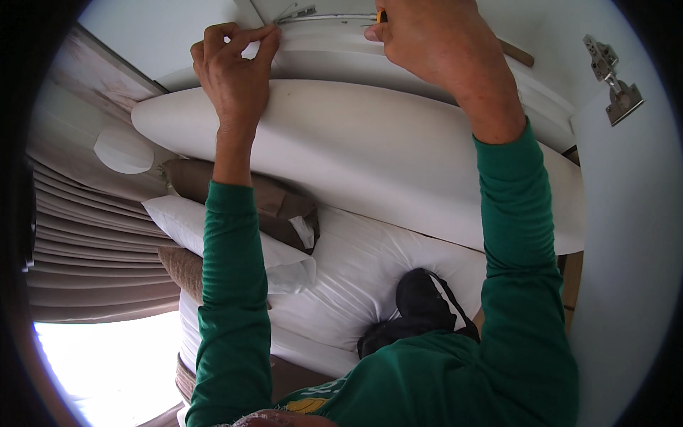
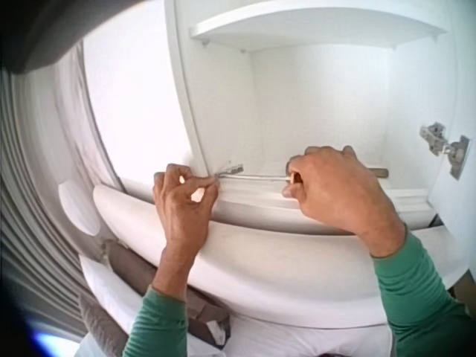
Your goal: The person is installing hinges on a white cabinet door. They use a screwdriver to tighten screws into the hinge plates, securing them to the cabinet frame. The person is sitting on a bed while performing the task.
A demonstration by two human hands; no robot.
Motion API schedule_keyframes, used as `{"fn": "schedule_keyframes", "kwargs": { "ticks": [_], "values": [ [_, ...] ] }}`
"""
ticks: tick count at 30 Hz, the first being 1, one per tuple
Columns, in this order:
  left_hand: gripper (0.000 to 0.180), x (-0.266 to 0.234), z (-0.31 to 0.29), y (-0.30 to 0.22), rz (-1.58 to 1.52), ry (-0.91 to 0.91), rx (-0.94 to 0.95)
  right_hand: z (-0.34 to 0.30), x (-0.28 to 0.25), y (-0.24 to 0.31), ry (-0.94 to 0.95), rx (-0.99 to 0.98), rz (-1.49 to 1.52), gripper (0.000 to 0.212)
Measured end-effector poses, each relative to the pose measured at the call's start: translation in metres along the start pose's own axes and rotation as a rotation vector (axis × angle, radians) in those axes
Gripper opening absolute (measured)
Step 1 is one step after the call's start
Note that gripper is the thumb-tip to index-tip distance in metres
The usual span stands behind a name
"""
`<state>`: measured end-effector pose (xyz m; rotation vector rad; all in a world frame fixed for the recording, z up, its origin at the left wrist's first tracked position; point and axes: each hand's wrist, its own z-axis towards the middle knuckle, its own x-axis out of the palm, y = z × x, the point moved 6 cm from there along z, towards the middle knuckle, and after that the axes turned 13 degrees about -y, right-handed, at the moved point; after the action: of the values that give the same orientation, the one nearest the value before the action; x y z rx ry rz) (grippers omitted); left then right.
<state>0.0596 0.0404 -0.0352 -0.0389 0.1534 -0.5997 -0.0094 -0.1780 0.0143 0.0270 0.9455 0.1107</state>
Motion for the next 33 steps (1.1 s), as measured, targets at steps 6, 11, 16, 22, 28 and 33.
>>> {"fn": "schedule_keyframes", "kwargs": {
  "ticks": [6,11,16,22,28,33],
  "values": [
    [0.013,0.001,0.001,-0.003,-0.036,-0.013,-0.022,0.002,-0.001,-0.003,0.051,-0.003,0.120,0.026],
    [0.012,0.002,0.004,-0.007,-0.064,-0.007,-0.037,0.005,0.000,-0.005,0.034,-0.095,0.100,0.024],
    [0.012,0.009,0.007,0.004,-0.096,0.006,-0.060,-0.002,-0.012,0.005,-0.142,-0.208,0.025,0.022],
    [0.012,0.009,0.009,0.002,-0.163,0.033,-0.088,-0.007,0.000,0.007,-0.136,-0.201,-0.083,0.021],
    [0.009,0.009,0.007,0.000,-0.203,0.031,-0.102,-0.005,0.005,0.003,0.025,-0.207,0.024,0.016],
    [0.013,0.011,0.008,0.002,-0.193,0.110,-0.109,-0.010,-0.005,0.011,-0.149,-0.212,0.007,0.015]
  ]
}}
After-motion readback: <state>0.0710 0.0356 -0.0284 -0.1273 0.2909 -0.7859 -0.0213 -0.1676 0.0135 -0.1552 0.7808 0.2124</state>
